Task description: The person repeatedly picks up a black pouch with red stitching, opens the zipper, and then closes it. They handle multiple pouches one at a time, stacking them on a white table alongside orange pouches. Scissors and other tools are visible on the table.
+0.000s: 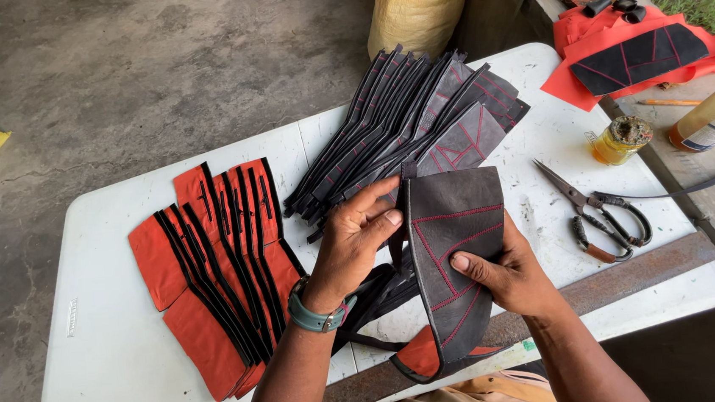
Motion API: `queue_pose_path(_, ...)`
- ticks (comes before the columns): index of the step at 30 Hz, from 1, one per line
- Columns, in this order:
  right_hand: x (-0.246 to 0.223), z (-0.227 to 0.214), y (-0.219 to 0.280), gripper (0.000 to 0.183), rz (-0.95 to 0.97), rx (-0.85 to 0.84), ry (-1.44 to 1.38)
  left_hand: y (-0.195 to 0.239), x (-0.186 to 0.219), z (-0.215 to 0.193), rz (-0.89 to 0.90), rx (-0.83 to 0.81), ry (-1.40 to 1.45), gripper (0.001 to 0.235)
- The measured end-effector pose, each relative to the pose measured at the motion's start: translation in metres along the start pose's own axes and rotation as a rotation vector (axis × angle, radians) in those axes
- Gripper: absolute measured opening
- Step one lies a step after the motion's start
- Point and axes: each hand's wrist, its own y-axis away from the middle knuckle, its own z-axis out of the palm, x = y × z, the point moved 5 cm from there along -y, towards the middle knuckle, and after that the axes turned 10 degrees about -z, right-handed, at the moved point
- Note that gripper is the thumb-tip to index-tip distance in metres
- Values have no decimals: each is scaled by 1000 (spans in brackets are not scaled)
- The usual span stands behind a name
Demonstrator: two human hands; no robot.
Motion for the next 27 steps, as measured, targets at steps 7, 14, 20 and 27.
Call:
queue_pose_path(7,0,1,0,74,-6,-6,10,1,-2,-1,9,-20,45,45)
queue_pose_path(14,0,2,-1,74,39,-2,7,4,3,-3,57,-13,42,41)
queue_pose_path(20,5,9,0,63,78,-38,116,5,17,-4,131,234,-100,22)
queue_pose_path(27,2,7,7,63,103,-52,75,-5,29,-4,142,128,-59,30)
